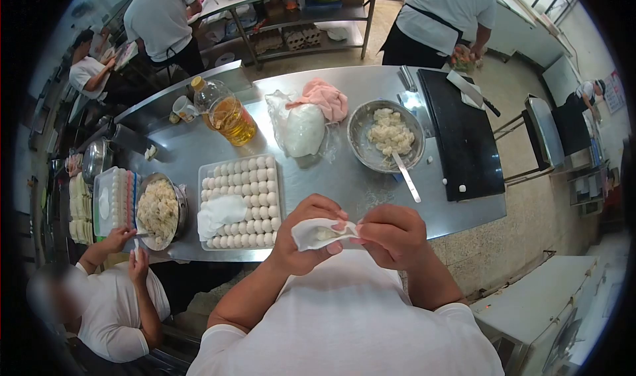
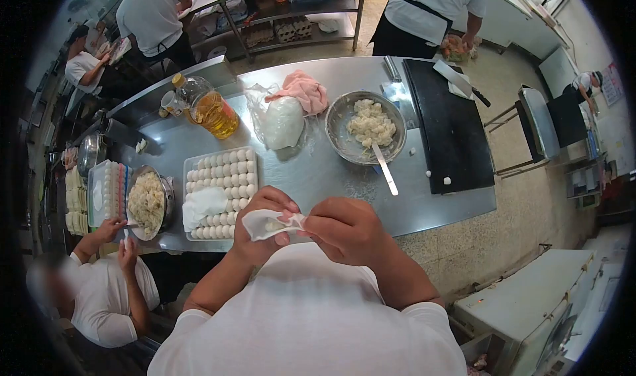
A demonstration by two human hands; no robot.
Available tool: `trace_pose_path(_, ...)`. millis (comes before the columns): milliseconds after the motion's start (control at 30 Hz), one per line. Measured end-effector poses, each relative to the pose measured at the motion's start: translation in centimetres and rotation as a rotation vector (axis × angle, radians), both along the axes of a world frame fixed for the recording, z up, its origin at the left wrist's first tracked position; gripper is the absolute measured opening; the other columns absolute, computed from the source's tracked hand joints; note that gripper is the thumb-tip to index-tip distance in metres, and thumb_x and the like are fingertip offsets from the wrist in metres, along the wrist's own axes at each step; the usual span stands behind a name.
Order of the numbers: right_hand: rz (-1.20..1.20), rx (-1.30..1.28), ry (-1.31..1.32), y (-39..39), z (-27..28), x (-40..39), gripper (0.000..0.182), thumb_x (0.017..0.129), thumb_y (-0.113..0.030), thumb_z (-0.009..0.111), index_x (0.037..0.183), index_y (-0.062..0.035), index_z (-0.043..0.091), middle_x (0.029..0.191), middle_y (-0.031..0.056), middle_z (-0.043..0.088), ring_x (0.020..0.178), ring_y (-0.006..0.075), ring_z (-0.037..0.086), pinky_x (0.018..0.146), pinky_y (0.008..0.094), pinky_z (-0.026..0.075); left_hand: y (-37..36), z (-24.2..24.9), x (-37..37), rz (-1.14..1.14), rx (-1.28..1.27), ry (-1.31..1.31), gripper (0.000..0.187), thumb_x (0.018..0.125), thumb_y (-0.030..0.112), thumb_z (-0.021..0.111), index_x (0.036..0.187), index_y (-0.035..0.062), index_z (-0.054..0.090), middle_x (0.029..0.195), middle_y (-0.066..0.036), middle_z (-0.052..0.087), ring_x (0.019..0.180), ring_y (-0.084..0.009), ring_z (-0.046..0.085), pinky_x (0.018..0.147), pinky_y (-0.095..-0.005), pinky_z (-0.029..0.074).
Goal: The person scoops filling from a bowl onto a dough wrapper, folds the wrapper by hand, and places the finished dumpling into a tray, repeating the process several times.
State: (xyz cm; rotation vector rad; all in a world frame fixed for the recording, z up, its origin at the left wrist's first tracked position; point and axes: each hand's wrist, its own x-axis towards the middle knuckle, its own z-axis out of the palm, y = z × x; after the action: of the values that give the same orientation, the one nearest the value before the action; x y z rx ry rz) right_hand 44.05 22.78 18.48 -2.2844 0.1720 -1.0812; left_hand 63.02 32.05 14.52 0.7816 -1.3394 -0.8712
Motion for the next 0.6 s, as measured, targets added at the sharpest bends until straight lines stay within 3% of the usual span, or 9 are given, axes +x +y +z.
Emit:
trace_pose_path(67,-0.086,0.041,-0.175,0.3,0.6,0.7,0.027,0.073,-0.005,0.082,0.095,-0.0046,0.067,0.082,0.0063,0.064,0.066,0.0219,0.065,0.055,0.0322,0.052,0.1,0.6,-0.1,-0.018,0.034,-0.066,0.044,0.075,0.007,0.084,0.114,0.0058,0.063,0.114,-0.013,0.06,0.107,-0.0236,0.058,0.089,-0.0355,0.049)
trace_pose_path(167,-0.069,0.037,-0.081,0.3,0.3,0.7,0.027,0.073,-0.004,0.081,0.097,-0.0049,0.068,0.083,0.0065,0.064,0.067,0.0211,0.065,0.055,0.0315,0.052,0.3,0.5,-0.4,-0.027,0.115,0.02,0.04,0.077,0.011,0.084,0.112,0.0059,0.064,0.113,-0.014,0.061,0.104,-0.024,0.059,0.087,-0.0359,0.05)
trace_pose_path(233,-0.047,0.037,-0.044,0.4,0.0,0.4,0.027,0.074,-0.004,0.081,0.098,-0.0047,0.069,0.084,0.0068,0.065,0.068,0.0209,0.065,0.055,0.0312,0.052,0.4,-0.4,-0.9,0.105,0.036,0.027,0.036,0.085,0.026,0.079,0.109,0.0023,0.063,0.115,-0.016,0.057,0.101,-0.0247,0.06,0.086,-0.0367,0.051)
trace_pose_path(267,-0.024,0.042,-0.009,0.6,-0.1,0.4,0.027,0.075,-0.004,0.08,0.099,-0.0045,0.069,0.085,0.0071,0.065,0.068,0.0207,0.066,0.055,0.031,0.053,0.5,-0.8,-0.8,0.108,0.039,0.03,0.036,0.085,0.026,0.079,0.109,0.0023,0.063,0.115,-0.016,0.057,0.101,-0.0247,0.06,0.086,-0.0367,0.051)
trace_pose_path(333,-0.043,0.044,-0.025,0.7,0.1,0.5,0.026,0.075,-0.004,0.08,0.098,-0.004,0.068,0.085,0.0072,0.065,0.068,0.0208,0.066,0.055,0.0308,0.053,0.4,-1.0,-0.4,0.037,-0.012,0.087,0.038,0.081,0.012,0.08,0.114,0.005,0.064,0.112,-0.013,0.062,0.103,-0.0255,0.06,0.089,-0.0367,0.049)
trace_pose_path(433,-0.12,0.072,-0.062,1.0,1.0,1.7,0.023,0.076,-0.003,0.08,0.096,-0.0037,0.068,0.084,0.007,0.065,0.066,0.0209,0.066,0.054,0.0309,0.053,0.1,0.4,0.2,0.038,0.011,-0.09,0.032,0.082,0.014,0.08,0.109,0.0051,0.065,0.11,-0.013,0.063,0.101,-0.0237,0.06,0.086,-0.0355,0.05)
trace_pose_path(500,-0.17,0.103,-0.081,1.0,0.9,2.0,0.022,0.076,-0.003,0.08,0.095,-0.0037,0.068,0.082,0.0068,0.065,0.065,0.021,0.065,0.054,0.031,0.052,0.0,0.2,0.4,0.067,0.014,-0.068,0.031,0.083,0.014,0.08,0.108,0.0049,0.065,0.109,-0.013,0.063,0.099,-0.0231,0.06,0.084,-0.0345,0.05)
trace_pose_path(567,-0.068,0.069,0.017,0.6,0.2,1.4,0.023,0.077,-0.002,0.079,0.097,-0.0037,0.068,0.084,0.0073,0.065,0.068,0.0217,0.066,0.055,0.032,0.053,0.1,-0.2,0.2,0.09,0.015,-0.051,0.029,0.083,0.015,0.08,0.107,0.0047,0.066,0.108,-0.012,0.063,0.098,-0.0225,0.06,0.083,-0.0336,0.05)
trace_pose_path(600,-0.064,0.069,0.019,0.7,0.1,1.3,0.023,0.077,-0.002,0.079,0.097,-0.0037,0.068,0.084,0.0073,0.065,0.068,0.0217,0.066,0.055,0.032,0.053,0.4,-0.6,-0.4,0.137,-0.001,0.066,0.029,0.084,0.017,0.079,0.108,0.0042,0.067,0.108,-0.012,0.063,0.098,-0.0224,0.06,0.082,-0.0326,0.05)
